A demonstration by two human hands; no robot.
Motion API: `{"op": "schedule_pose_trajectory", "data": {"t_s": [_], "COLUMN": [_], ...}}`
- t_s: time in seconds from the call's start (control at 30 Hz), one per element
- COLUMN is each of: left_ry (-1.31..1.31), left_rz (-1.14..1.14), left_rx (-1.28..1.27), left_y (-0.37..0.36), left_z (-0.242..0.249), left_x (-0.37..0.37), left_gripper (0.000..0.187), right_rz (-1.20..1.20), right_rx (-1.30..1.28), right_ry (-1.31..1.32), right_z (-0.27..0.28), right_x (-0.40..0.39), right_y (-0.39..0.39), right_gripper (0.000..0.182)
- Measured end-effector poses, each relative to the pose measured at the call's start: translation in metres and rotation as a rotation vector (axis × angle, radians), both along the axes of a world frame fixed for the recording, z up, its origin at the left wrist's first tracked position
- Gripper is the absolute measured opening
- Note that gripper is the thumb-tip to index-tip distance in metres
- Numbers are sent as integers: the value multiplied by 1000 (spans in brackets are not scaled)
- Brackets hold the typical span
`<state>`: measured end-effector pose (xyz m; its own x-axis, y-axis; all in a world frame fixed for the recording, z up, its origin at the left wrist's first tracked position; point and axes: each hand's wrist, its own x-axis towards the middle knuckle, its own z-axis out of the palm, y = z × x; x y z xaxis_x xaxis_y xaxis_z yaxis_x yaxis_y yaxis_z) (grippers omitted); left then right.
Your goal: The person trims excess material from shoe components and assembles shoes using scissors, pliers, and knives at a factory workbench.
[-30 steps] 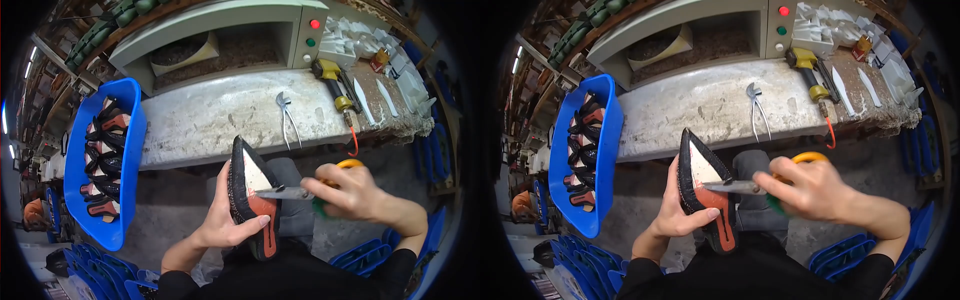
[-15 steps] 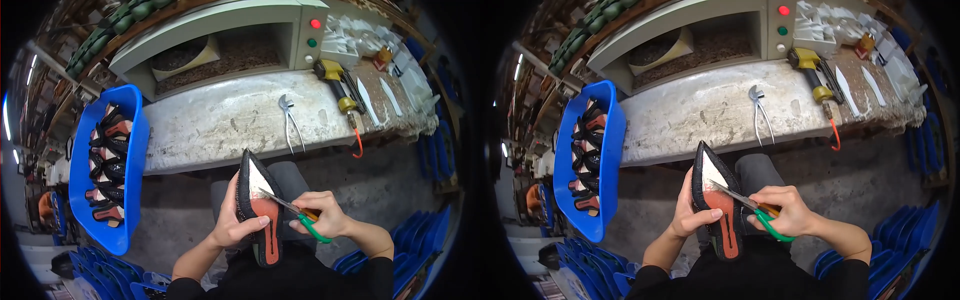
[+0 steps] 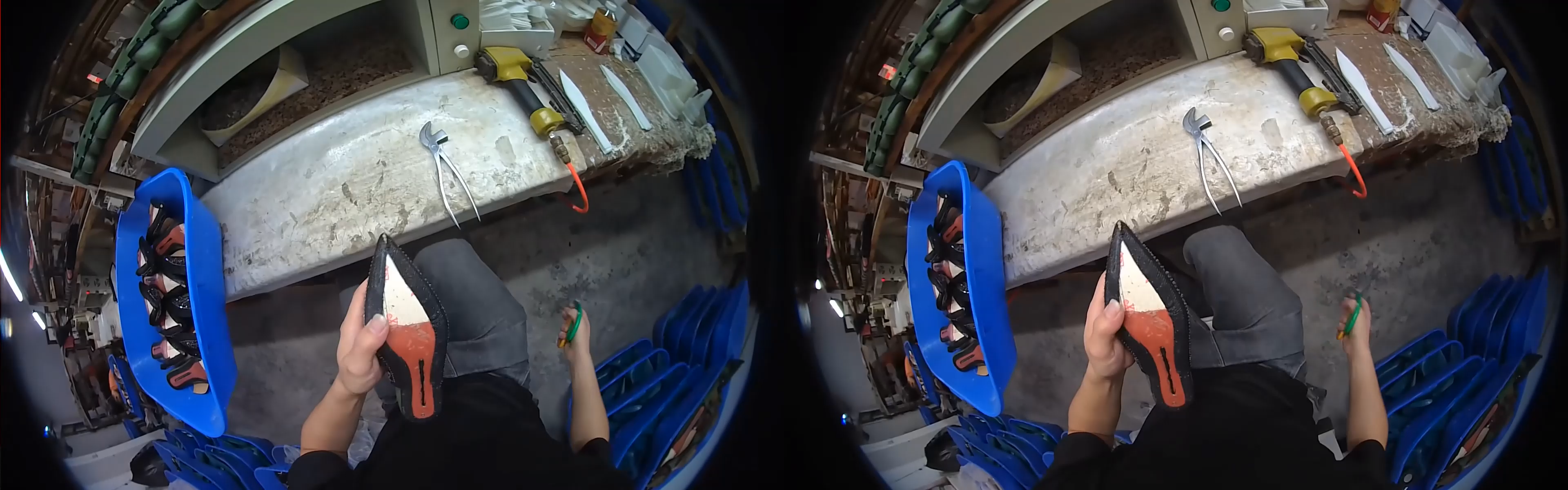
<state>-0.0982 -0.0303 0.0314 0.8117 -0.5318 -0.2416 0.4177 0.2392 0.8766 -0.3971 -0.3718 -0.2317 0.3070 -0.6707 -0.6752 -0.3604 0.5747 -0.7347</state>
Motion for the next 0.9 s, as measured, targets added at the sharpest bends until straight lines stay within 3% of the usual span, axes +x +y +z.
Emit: {"op": "schedule_pose_trajectory", "data": {"t_s": [0.03, 0.1, 0.13, 0.37, 0.4, 0.53, 0.6, 0.63, 0.7, 0.77, 0.8, 0.87, 0.9], "left_ry": [-9, -41, -77, -219, -227, -397, -729, -950, -969, -1241, -1240, -1400, -1333], "left_rz": [29, 32, 32, 36, 25, 48, 32, 103, 284, 396, 397, 179, -16], "left_rx": [12, 39, 56, 129, 122, 154, 370, 587, 759, 923, 899, 1426, 1573], "left_y": [0, 3, 5, 4, 3, 1, 12, 9, -10, -30, -30, -37, -45], "left_z": [0, -7, -14, -11, -8, -4, -1, 7, 23, 14, -3, -30, -21], "left_x": [0, 4, 7, 22, 24, 29, 42, 55, 91, 155, 179, 222, 220], "left_gripper": [69, 68, 67, 64, 64, 65, 63, 59, 60, 66, 66, 72, 73], "right_rz": [-288, 31, 32, 726, 715, 824, 748, 695, 745, 712, 704, 692, 714], "right_rx": [-14, -67, -60, 569, 563, 213, -31, -66, -450, -530, -548, -822, -907], "right_ry": [-33, 296, 292, 412, 403, 496, 261, 77, -6, -162, -152, -238, -260], "right_z": [-34, -76, -79, -99, -92, -37, -9, 18, 106, 172, 192, 221, 224], "right_x": [-22, -59, -65, -95, -91, -44, -18, 6, 57, 102, 121, 164, 183], "right_y": [-1, 2, 4, 12, 14, 12, -14, -20, -13, -2, 6, 17, 14], "right_gripper": [35, 26, 26, 17, 17, 13, 20, 28, 38, 45, 45, 54, 53]}}
